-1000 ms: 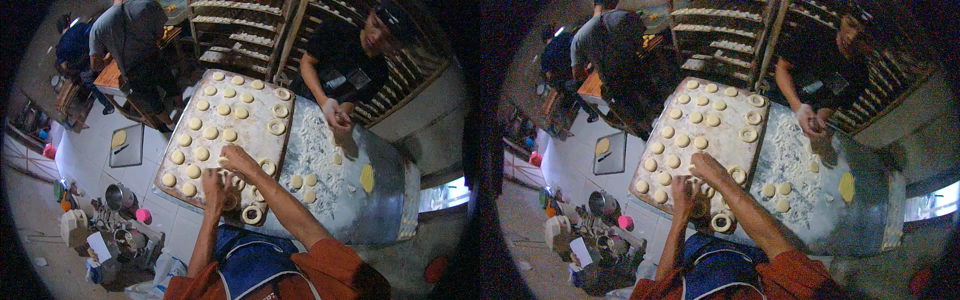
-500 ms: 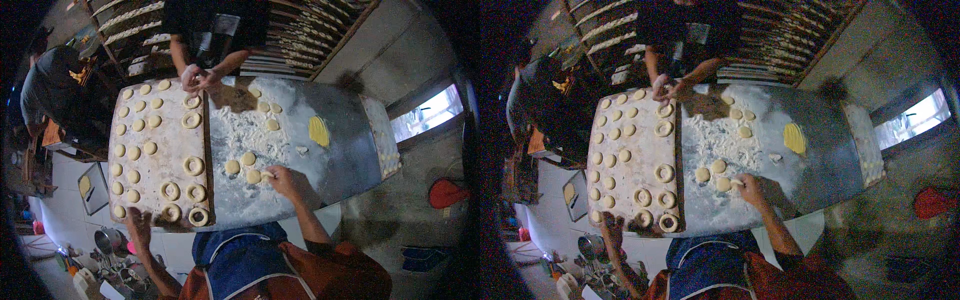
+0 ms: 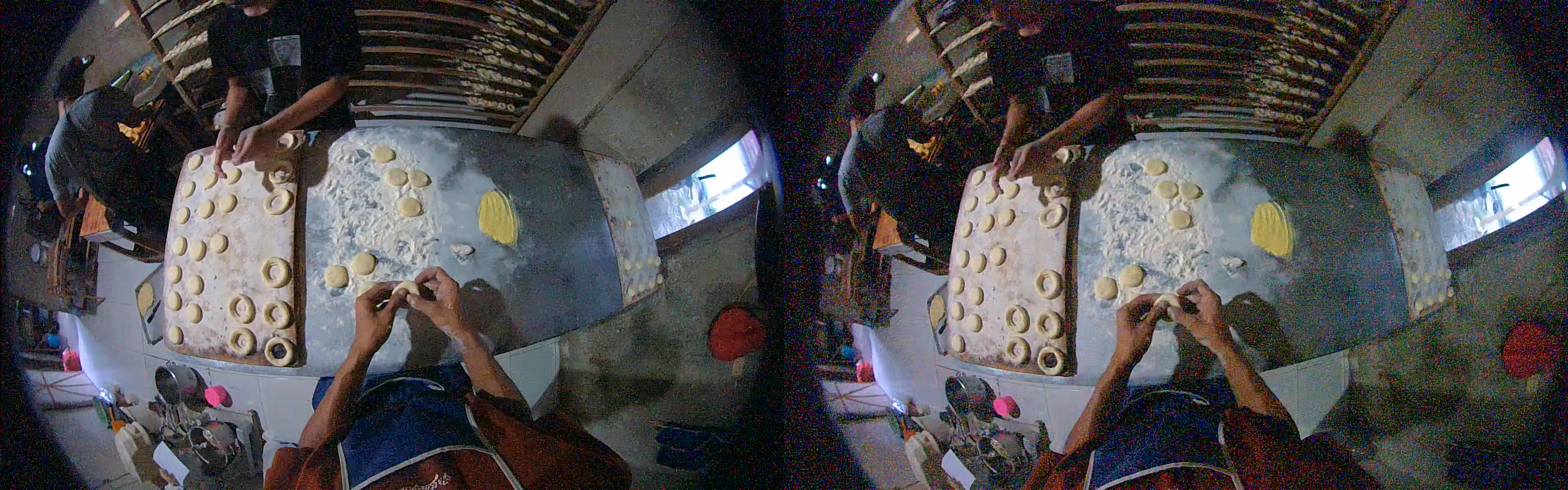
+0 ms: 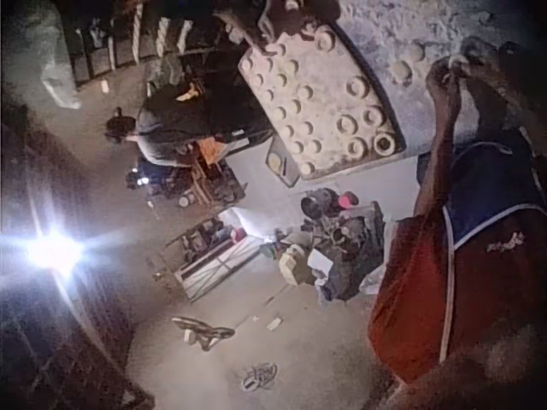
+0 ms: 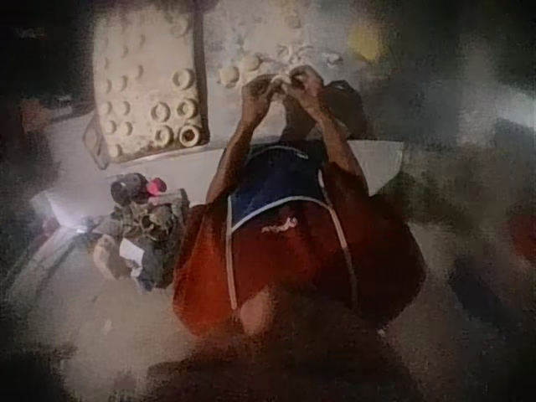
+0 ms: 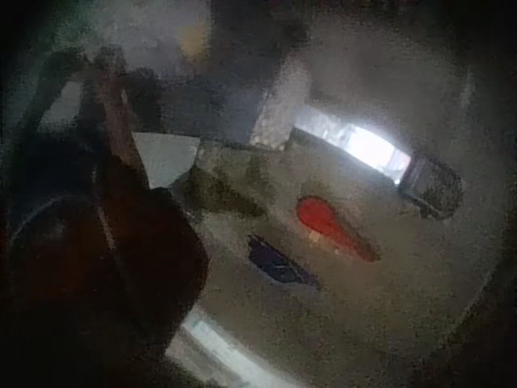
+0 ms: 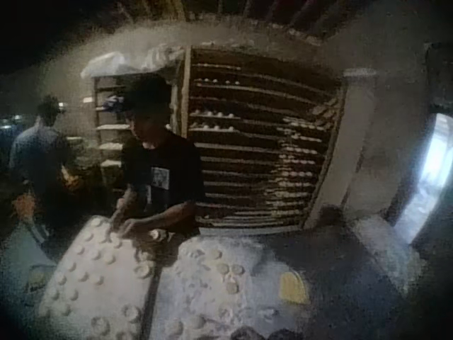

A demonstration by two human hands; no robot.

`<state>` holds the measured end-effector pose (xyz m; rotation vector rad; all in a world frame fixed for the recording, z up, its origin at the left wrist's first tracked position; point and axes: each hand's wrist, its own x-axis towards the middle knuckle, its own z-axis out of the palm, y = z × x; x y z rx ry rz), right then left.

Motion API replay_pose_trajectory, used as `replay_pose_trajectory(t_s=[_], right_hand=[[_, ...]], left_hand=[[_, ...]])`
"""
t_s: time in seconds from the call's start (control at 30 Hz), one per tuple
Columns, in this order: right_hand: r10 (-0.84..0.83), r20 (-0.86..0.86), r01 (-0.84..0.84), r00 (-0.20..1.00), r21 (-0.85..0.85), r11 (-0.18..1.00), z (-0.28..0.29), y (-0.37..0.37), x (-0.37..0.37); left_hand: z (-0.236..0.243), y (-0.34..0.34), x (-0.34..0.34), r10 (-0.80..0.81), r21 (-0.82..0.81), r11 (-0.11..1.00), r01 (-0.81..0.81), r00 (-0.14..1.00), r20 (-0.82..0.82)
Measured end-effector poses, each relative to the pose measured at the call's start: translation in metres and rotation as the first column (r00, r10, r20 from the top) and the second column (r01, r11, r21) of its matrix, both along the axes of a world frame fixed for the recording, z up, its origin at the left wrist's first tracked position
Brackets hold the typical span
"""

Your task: The person shapes small dough balls into rings by hand and places them on a wooden board. Another person works nearby, also shaping dough and arranging it on trays.

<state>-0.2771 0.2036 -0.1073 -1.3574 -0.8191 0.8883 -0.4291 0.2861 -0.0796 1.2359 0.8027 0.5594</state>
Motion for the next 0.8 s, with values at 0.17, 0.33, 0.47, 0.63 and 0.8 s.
replay_pose_trajectory(t_s=[0.17,0.33,0.47,0.63,0.8], right_hand=[[-0.046,0.231,0.037,0.972,0.043,0.998,0.003,-0.004,0.004],[0.245,-0.215,-0.258,0.945,-0.031,0.966,0.035,0.001,0.002],[0.324,-0.575,-0.262,0.751,0.19,0.946,0.023,0.011,0.005],[0.084,-0.016,-0.085,0.996,-0.146,0.986,-0.048,0.032,-0.013],[-0.052,-0.151,0.031,0.987,-0.136,0.99,0.0,0.045,-0.048]], left_hand=[[0.009,-0.014,0.014,0.06,0.068,0.996,-0.061,0.998,0.019],[-0.006,-0.017,0.015,0.201,-0.204,0.967,-0.153,0.948,0.246],[0.006,-0.009,-0.001,0.084,-0.242,0.97,-0.009,0.949,0.304],[-0.03,0.0,-0.01,0.179,-0.239,0.969,-0.059,0.836,0.519],[-0.013,0.014,-0.016,0.307,0.058,0.948,-0.314,0.946,0.103]])
